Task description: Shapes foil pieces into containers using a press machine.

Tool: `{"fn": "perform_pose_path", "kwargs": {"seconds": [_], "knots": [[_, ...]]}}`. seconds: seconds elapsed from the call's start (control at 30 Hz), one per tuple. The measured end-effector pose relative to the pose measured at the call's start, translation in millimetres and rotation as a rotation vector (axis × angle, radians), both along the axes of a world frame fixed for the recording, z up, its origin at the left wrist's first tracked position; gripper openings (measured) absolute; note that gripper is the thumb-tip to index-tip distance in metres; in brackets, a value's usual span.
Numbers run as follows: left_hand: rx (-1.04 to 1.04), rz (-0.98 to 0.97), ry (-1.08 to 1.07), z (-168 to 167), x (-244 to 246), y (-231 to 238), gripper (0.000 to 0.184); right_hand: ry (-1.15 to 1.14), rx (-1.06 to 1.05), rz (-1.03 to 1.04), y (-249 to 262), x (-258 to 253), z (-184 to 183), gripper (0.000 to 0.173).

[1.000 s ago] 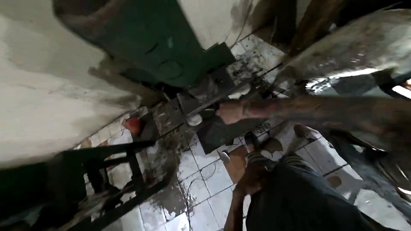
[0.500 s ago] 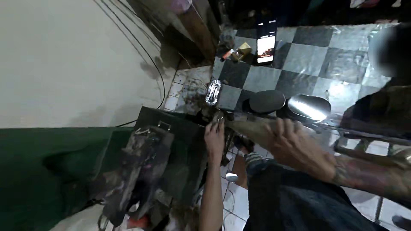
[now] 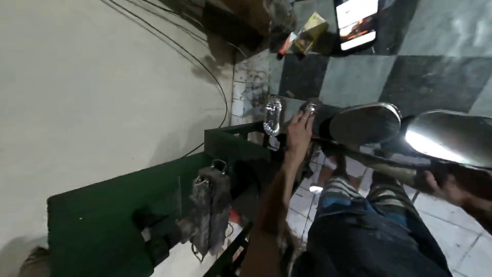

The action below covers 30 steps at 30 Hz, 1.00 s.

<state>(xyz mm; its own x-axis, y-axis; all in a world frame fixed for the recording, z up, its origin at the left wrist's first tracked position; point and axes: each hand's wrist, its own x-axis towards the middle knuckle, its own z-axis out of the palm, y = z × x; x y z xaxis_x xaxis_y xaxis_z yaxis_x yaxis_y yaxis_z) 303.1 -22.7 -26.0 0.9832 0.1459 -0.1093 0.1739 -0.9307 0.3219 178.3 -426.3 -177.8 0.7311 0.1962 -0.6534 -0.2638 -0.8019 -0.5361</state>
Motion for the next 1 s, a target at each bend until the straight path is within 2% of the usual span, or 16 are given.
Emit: {"fn": "perform_pose_path", "kwargs": {"seconds": [0.07,0.17,0.27,0.33,0.37,0.43,0.5,0.53,0.63,0.73,0.87,0.93,1.0], "knots": [[0.009,0.003,-0.063,-8,1,-1,0.042,0.053,-0.089,0.060,12,15,30,0.059],[-0.001,0.104,0.039,-1,5,9,0.049,-0.020,-0.274,0.264,23,28,57,0.061],[-0.045,0.116,0.154,15,7,5,0.056,0.106,-0.273,0.311,34,44,101,0.043],[-0.085,0.002,0.136,27,13,-17,0.057,-0.044,-0.106,0.251,50,59,152,0.034],[-0.111,-0.106,0.087,32,14,-30,0.051,-0.190,-0.009,0.182,59,65,178,0.030],[-0.149,-0.403,0.037,29,14,-61,0.040,-0.465,0.063,0.067,67,77,208,0.027],[-0.080,-0.667,0.143,26,19,-83,0.045,-0.492,0.025,0.142,62,103,208,0.051],[-0.072,-0.724,0.215,32,22,-89,0.046,-0.462,0.031,0.235,57,116,203,0.056],[-0.230,-0.760,0.323,50,32,-86,0.029,-0.373,0.119,0.467,38,149,192,0.036],[-0.314,-0.781,0.480,62,55,-74,0.033,-0.132,0.170,0.566,23,183,195,0.040],[-0.265,-0.818,0.540,63,71,-72,0.035,-0.079,0.179,0.586,20,202,186,0.040],[-0.203,-0.853,0.428,50,59,-77,0.030,-0.171,0.209,0.603,18,193,177,0.036],[-0.140,-0.804,0.270,41,25,-84,0.038,-0.249,0.225,0.577,28,171,186,0.030]]}}
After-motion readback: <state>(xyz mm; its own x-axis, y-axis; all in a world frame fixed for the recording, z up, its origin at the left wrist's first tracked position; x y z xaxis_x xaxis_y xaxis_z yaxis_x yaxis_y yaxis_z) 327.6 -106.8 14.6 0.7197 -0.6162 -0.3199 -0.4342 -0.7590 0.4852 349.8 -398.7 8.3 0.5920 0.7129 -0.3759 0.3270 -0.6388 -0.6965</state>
